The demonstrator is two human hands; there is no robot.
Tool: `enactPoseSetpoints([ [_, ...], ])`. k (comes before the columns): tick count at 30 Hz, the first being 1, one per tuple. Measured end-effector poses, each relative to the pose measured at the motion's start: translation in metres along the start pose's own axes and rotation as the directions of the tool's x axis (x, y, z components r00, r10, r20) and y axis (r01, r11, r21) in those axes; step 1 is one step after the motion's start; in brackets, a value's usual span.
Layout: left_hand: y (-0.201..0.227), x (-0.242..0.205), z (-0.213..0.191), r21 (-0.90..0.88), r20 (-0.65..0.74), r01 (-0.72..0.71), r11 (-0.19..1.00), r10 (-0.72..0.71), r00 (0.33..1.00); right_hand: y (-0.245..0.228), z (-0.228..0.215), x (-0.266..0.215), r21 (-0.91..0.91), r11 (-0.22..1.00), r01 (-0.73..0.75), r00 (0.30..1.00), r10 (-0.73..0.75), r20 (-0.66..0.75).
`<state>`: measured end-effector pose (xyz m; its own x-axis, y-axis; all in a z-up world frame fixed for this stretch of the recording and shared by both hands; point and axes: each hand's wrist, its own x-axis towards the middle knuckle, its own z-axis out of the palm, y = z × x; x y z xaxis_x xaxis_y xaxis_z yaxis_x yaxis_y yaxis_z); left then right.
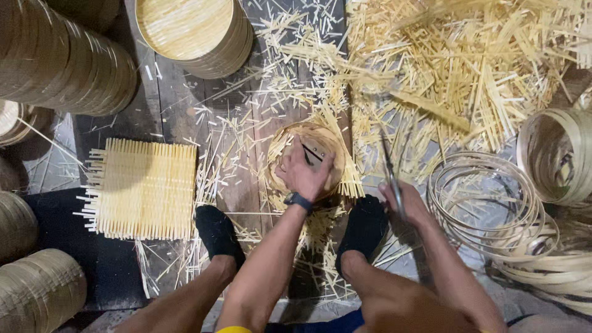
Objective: The person assembles circular bamboo basket bottoms by placing a pre-woven square bamboo mat into a round mold, securing it with a bamboo ring, and trimming the excess matting with shears.
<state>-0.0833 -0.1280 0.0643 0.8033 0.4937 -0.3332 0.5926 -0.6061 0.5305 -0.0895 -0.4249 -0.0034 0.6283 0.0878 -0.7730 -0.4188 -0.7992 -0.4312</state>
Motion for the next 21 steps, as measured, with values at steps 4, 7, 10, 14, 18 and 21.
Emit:
enactPoseSetpoints([
  [4,0.006,0.003,0.013,0.056,-0.070,0.049,0.997,-0.045,0.997,-0.056,-0.026,-0.027,-0.454,0.873,0.180,0.935,-0.296,-0.197],
  [7,0.004,-0.001,0.018,0.076,-0.095,-0.004,0.997,0.012,0.995,-0.096,-0.025,-0.012,-0.591,0.782,0.195,0.896,-0.387,-0.217],
  [10,0.001,0.001,0.018,0.102,-0.096,-0.009,0.995,0.019,0.995,-0.123,-0.019,-0.005,-0.655,0.743,0.139,0.913,-0.352,-0.206],
  [14,0.002,0.004,0.016,0.139,-0.075,-0.030,0.990,0.041,0.996,-0.130,-0.038,-0.006,-0.580,0.812,0.066,0.982,-0.157,-0.108],
  [18,0.003,0.005,0.015,0.198,0.023,-0.045,0.979,0.041,0.999,-0.131,-0.028,0.016,-0.744,0.647,0.165,0.875,-0.444,-0.193],
  [21,0.004,0.004,0.011,0.167,0.012,-0.127,0.978,0.127,0.992,-0.123,-0.026,0.028,-0.731,0.667,0.143,0.880,-0.423,-0.214],
])
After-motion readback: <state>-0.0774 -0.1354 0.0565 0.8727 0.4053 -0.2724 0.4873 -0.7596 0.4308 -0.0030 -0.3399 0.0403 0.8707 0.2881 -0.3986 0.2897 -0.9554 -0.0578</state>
